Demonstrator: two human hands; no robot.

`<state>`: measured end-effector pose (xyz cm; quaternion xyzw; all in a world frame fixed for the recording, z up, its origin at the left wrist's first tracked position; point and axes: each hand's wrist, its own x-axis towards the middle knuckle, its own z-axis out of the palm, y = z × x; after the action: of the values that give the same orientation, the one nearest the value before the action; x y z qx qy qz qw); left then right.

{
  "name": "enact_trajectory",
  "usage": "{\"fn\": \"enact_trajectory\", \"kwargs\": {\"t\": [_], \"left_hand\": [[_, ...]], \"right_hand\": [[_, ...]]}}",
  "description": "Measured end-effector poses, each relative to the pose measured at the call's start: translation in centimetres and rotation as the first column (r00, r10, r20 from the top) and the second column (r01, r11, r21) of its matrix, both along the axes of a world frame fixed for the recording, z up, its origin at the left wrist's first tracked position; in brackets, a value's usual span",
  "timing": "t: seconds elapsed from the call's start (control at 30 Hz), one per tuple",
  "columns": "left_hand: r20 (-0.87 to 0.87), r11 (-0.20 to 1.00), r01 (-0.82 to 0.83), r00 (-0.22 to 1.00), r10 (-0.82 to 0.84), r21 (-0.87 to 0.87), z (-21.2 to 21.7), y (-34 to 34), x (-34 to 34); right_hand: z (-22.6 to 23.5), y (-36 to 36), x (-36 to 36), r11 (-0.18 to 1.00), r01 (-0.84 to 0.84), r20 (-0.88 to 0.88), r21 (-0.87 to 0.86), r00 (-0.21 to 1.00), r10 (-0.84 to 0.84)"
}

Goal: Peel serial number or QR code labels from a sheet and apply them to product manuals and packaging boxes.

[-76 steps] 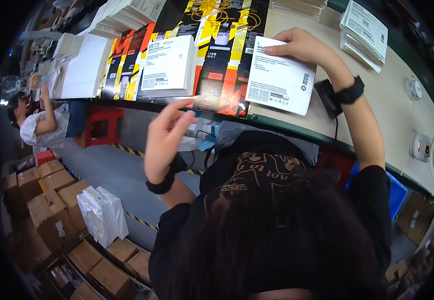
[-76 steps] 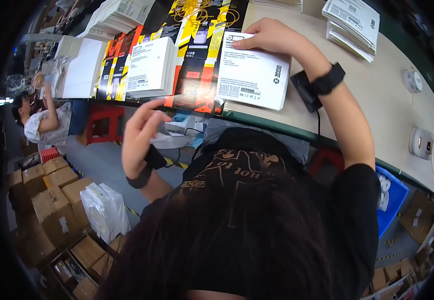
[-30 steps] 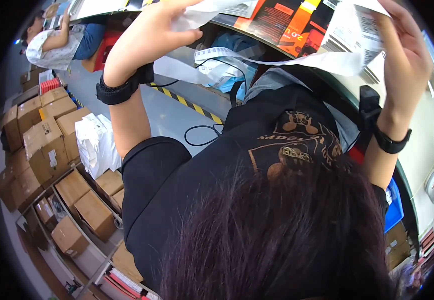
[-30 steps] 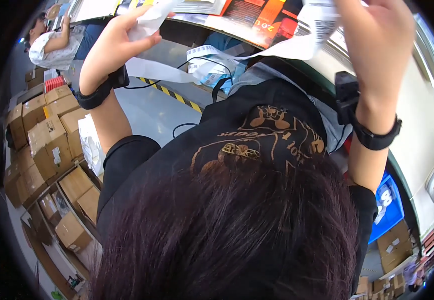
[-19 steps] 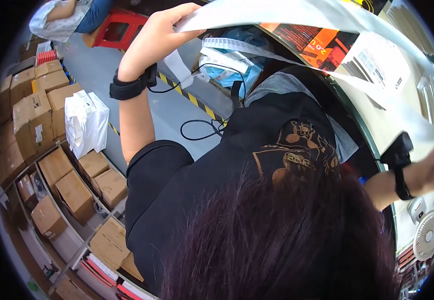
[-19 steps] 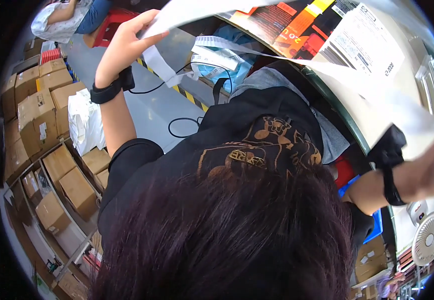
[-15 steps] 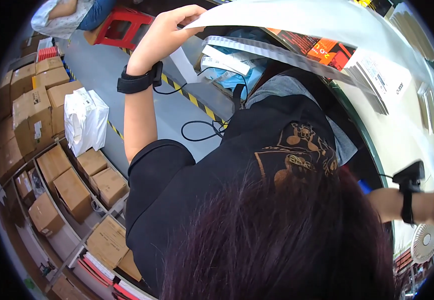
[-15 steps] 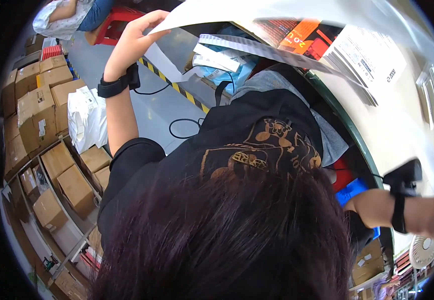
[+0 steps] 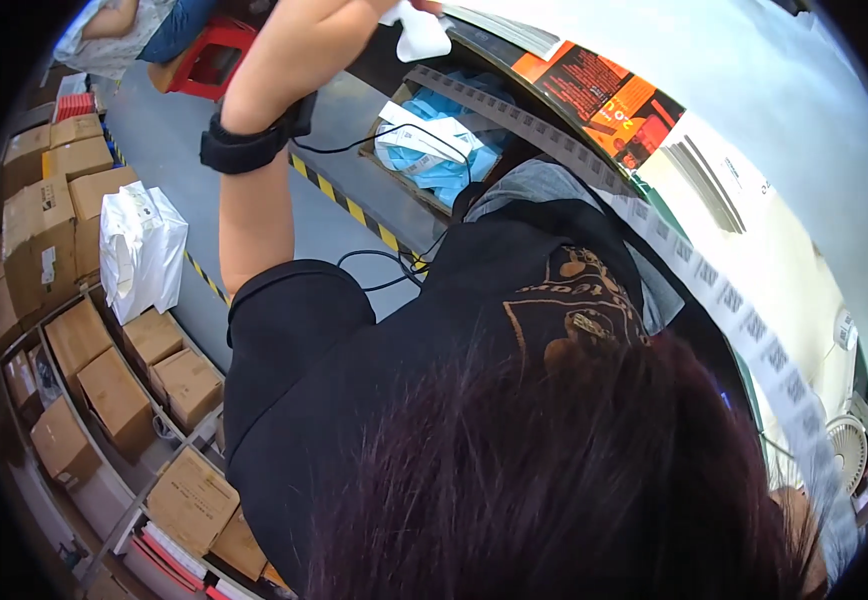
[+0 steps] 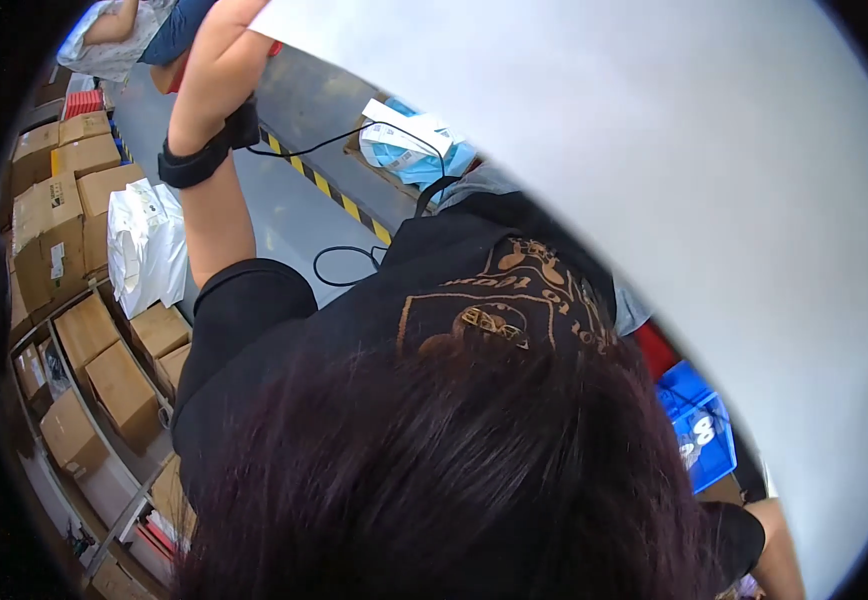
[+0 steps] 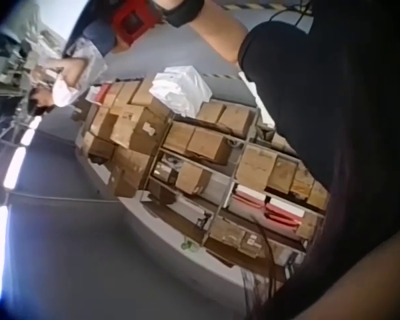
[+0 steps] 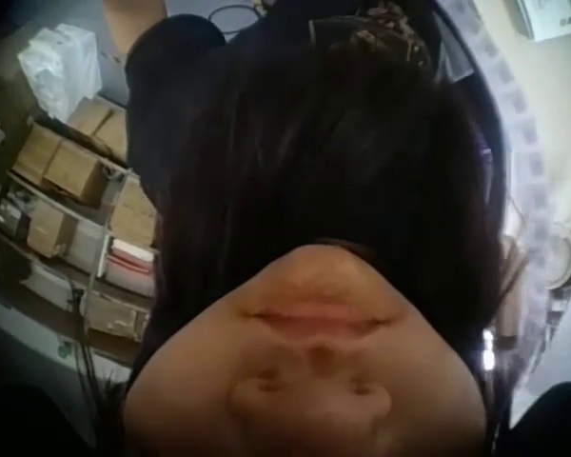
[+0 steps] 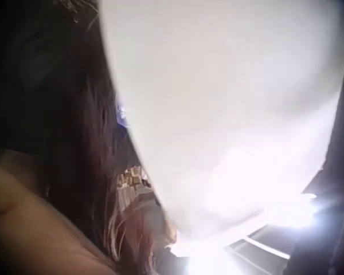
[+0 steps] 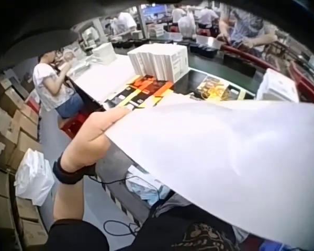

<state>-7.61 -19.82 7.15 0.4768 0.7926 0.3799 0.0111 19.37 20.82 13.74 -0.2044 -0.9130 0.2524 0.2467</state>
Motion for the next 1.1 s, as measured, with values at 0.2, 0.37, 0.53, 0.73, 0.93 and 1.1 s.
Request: {"fn": "enact_trajectory", "kwargs": {"t": [0.2,0.37,0.53,0.73,0.93,1.1], "left_hand": [[0.154,0.998,0.049,0.987,-0.041,-0.050,-4.9,0.0,-3.4],[0.464,0.957,0.146,0.885,-0.013,-0.252,-15.2,-1.3,-6.3],[0.806,0.972,0.202,0.592,-0.025,-0.118,-17.3,-3.5,-4.5],[0.728,0.890,-0.077,0.545,0.415,-0.450,-33.1,-5.7,-3.6],[0.100,0.564,-0.077,0.956,0.277,-0.822,-38.3,-8.1,-4.4],[0.612,0.708,0.300,0.757,0.231,-0.639,-18.2,-1.0,-2.5]], "right_hand": [[-2.3,-1.0,0.7,0.979,-0.066,0.339,-0.193,0.932,0.130],[-5.9,-3.2,1.1,0.923,-0.041,0.563,-0.383,0.781,0.269],[-10.4,-7.1,0.1,0.695,-0.312,0.590,-0.648,0.370,0.717],[-11.9,-7.4,-1.2,0.465,-0.090,0.265,-0.881,0.721,0.640],[-11.0,-7.9,-2.0,0.495,-0.120,0.198,-0.861,0.816,0.543],[-10.2,-9.6,-1.9,0.524,-0.060,0.198,-0.849,0.885,0.422]]}}
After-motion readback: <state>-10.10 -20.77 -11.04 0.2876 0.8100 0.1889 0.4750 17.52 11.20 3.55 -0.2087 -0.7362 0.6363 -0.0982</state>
